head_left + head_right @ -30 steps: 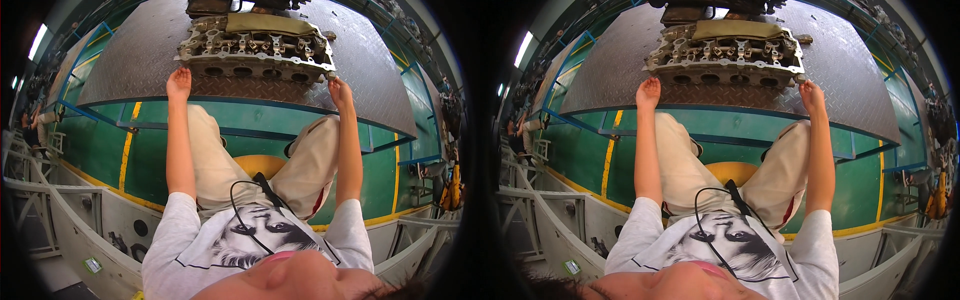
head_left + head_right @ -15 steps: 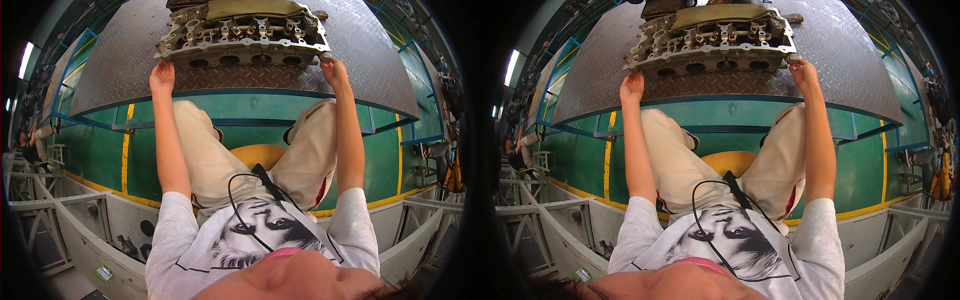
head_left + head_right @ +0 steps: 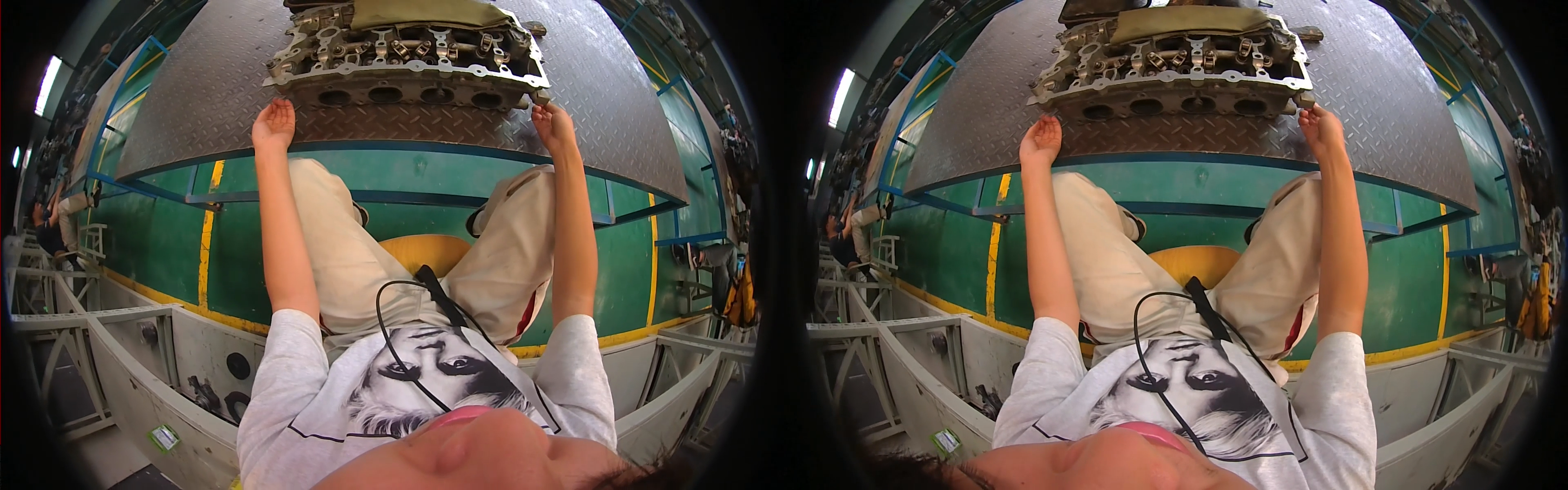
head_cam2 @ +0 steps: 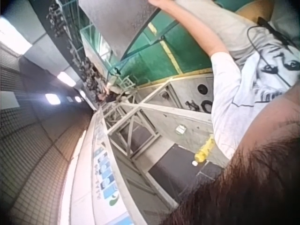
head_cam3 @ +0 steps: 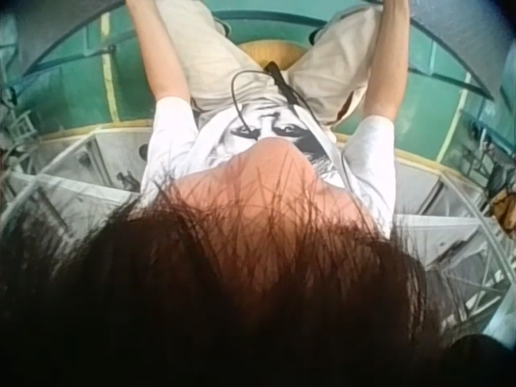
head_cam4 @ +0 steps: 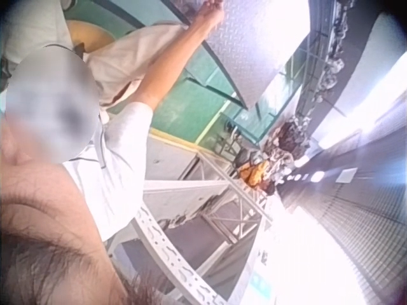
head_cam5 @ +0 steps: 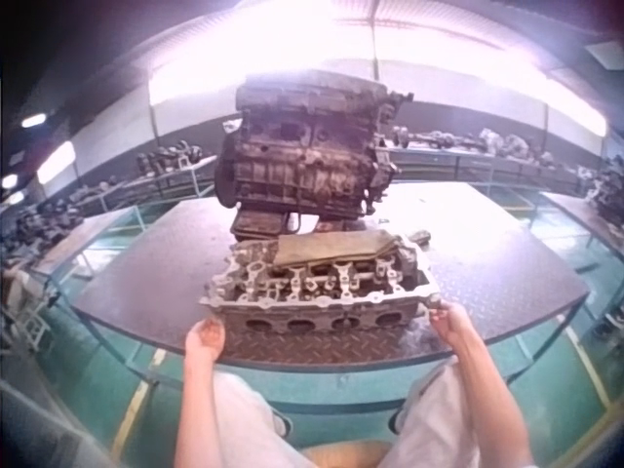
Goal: The person handles a cylinder head by hand on a workbench. The person touches different parts of the valve assembly and rotates the cylinder head on the table surface.
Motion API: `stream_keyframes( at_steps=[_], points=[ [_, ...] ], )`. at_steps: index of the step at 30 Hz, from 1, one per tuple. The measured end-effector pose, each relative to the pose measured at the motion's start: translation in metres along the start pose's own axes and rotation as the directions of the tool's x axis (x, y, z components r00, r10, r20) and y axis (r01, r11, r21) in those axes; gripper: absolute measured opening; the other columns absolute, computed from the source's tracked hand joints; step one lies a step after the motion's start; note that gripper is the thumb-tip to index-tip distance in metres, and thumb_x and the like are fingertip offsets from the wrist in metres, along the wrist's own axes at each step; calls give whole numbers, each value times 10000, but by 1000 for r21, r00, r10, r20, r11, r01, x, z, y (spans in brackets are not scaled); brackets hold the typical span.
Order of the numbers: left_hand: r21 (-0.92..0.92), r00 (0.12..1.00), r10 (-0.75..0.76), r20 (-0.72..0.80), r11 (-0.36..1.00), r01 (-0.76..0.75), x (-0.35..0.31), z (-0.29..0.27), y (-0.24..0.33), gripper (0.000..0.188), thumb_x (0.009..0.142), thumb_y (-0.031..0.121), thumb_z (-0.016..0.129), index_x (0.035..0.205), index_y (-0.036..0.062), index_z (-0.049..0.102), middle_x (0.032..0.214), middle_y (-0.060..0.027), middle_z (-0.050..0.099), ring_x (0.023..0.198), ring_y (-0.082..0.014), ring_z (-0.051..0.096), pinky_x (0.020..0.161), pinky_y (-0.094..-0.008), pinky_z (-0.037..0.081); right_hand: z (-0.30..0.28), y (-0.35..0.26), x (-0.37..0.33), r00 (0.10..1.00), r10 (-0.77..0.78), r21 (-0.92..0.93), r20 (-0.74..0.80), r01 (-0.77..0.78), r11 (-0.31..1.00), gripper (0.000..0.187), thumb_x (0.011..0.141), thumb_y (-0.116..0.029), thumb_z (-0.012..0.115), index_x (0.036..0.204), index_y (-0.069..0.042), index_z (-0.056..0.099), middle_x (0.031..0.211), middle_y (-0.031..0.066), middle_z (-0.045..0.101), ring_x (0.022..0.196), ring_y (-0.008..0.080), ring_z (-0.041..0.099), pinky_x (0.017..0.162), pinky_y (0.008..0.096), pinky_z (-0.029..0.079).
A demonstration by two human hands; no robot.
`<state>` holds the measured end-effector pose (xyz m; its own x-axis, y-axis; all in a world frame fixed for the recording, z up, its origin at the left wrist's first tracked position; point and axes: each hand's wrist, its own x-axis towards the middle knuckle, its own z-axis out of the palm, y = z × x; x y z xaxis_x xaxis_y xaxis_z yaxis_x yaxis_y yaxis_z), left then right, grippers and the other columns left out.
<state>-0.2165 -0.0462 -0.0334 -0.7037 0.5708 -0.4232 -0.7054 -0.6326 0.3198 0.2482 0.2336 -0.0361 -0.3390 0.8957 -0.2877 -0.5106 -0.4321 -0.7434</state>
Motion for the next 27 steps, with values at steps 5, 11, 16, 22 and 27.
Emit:
stream_keyframes(
  at_steps=[5,11,16,22,27],
  points=[
    [-30,997,28,70,999,-26,1,1,-1,105,879,29,457,914,-52,515,898,-141,573,844,-246,576,868,-409,495,11,1,-3,997,-56,79,-47,60,995,151,932,-47,430,1014,71,477,906,136,535,718,184,516,636,255,458],
    [-31,991,40,131,999,-37,-19,-6,3,115,890,28,446,927,-54,517,897,-134,575,837,-234,571,846,-383,494,2,-2,-14,994,-84,118,74,75,990,129,932,-61,444,976,55,481,885,120,529,725,174,510,656,258,463],
    [-21,994,-9,105,1000,11,-23,-11,9,129,896,24,428,946,-54,518,912,-134,585,832,-233,568,826,-372,489,-2,-7,-23,994,-14,50,112,8,999,104,934,-70,445,925,29,477,825,84,517,705,166,504,648,255,457],
    [53,994,-16,106,999,10,-25,-15,13,139,904,30,423,966,-51,518,925,-134,592,826,-224,566,806,-354,489,-3,-9,-34,995,19,-79,96,-12,997,115,936,-105,457,897,0,482,791,60,517,690,147,505,616,251,444],
    [76,1000,1,21,997,-3,-30,-21,23,139,913,27,426,984,-49,517,939,-140,594,835,-227,573,799,-344,498,-9,-3,-38,971,155,-186,181,-121,975,89,922,-127,488,877,-51,480,783,22,517,664,109,487,579,235,401]
  ],
)
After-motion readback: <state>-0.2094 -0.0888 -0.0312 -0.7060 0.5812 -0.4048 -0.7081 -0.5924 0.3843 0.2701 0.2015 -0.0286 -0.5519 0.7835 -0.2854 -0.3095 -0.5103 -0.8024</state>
